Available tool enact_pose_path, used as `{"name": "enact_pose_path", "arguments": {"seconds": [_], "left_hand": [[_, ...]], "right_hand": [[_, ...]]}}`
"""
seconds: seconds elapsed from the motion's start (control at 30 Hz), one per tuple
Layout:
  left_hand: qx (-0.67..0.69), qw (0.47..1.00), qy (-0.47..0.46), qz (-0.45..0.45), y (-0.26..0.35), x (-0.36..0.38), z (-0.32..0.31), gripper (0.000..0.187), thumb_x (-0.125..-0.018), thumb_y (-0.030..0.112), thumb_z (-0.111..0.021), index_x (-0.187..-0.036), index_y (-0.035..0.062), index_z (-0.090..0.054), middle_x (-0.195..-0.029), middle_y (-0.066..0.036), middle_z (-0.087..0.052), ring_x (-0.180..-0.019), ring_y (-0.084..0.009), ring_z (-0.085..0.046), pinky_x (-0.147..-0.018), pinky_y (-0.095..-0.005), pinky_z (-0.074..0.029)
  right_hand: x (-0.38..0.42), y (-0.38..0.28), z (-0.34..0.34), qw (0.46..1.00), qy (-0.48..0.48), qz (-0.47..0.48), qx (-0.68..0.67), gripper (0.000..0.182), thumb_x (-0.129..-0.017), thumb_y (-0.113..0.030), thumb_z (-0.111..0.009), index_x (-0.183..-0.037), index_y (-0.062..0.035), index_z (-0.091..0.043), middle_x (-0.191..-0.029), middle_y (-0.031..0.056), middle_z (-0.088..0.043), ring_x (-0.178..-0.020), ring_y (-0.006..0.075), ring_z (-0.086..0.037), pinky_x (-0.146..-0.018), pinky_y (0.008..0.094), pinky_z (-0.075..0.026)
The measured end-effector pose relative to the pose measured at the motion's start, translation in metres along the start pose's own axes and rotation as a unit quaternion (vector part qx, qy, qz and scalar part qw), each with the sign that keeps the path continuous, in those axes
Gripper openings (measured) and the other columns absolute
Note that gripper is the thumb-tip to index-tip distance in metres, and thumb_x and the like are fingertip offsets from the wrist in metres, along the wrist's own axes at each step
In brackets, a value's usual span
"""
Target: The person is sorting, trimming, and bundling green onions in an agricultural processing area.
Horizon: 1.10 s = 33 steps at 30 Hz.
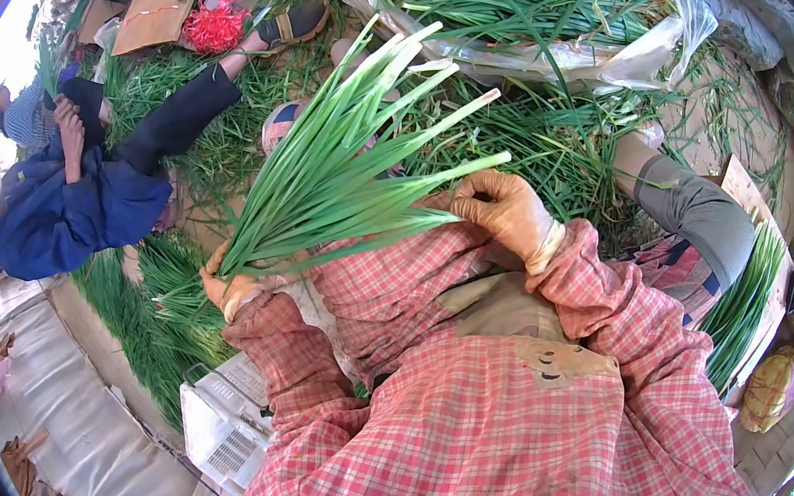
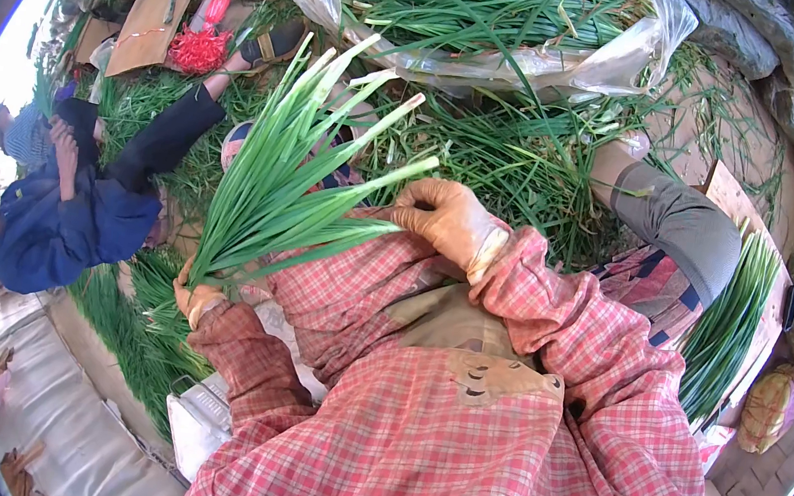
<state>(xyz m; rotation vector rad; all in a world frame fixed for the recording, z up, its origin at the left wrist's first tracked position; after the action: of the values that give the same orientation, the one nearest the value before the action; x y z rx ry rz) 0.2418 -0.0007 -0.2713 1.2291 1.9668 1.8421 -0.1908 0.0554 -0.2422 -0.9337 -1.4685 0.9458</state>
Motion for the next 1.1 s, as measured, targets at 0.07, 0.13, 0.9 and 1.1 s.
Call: {"name": "enact_pose_path", "arguments": {"seconds": [0.07,0.13,0.9,1.1], "left_hand": [[-0.07,0.997,-0.014,-0.033,-0.004,-0.014,0.009,0.011,-0.085,0.011,-0.046,-0.09,0.0038,-0.052,-0.097,-0.008,-0.062,-0.082,-0.0214,-0.059,-0.071,-0.0327,-0.049],[-0.077,0.996,0.001,-0.048,-0.002,-0.003,-0.006,0.017,-0.087,0.018,-0.042,-0.08,0.0047,-0.05,-0.091,-0.009,-0.061,-0.08,-0.0234,-0.058,-0.074,-0.0376,-0.049],[0.314,0.911,-0.202,0.176,-0.008,0.004,-0.03,0.032,-0.088,0.029,-0.04,-0.061,0.0127,-0.036,-0.061,-0.002,-0.041,-0.064,-0.0192,-0.043,-0.069,-0.0376,-0.039],[0.179,0.953,-0.205,0.13,-0.038,-0.044,-0.017,0.029,-0.089,0.02,-0.039,-0.061,0.0108,-0.035,-0.063,-0.002,-0.039,-0.065,-0.0177,-0.041,-0.068,-0.0328,-0.038]], "right_hand": [[0.01,-0.009,-0.002,0.995,0.057,0.046,0.061,0.013,-0.073,-0.014,-0.064,-0.075,-0.0028,-0.059,-0.066,0.0068,-0.054,-0.063,0.0182,-0.052,-0.06,0.0307,-0.042],[0.014,-0.025,-0.002,0.941,0.126,0.196,0.247,0.014,-0.072,-0.016,-0.062,-0.078,-0.0048,-0.057,-0.074,0.0094,-0.052,-0.074,0.0271,-0.05,-0.067,0.0368,-0.039],[0.01,0.02,0.214,0.652,0.203,-0.108,0.722,0.017,-0.08,-0.019,-0.052,-0.093,-0.0085,-0.055,-0.092,0.0098,-0.06,-0.083,0.0309,-0.057,-0.071,0.0419,-0.045],[-0.089,-0.044,0.106,0.923,0.005,0.259,0.284,0.047,-0.083,-0.032,-0.056,-0.122,-0.0084,-0.044,-0.114,0.0148,-0.05,-0.105,0.0261,-0.049,-0.088,0.034,-0.04]]}}
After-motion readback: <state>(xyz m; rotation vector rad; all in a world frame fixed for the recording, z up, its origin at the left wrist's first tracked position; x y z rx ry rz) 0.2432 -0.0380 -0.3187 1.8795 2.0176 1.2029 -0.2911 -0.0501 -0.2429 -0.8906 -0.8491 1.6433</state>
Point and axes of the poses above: each hand's wrist, its own x-axis away from the middle knuckle, its own z-axis out of the back of the hand, y = z × x, the point moved 3 cm from there along -x, towards the middle knuckle
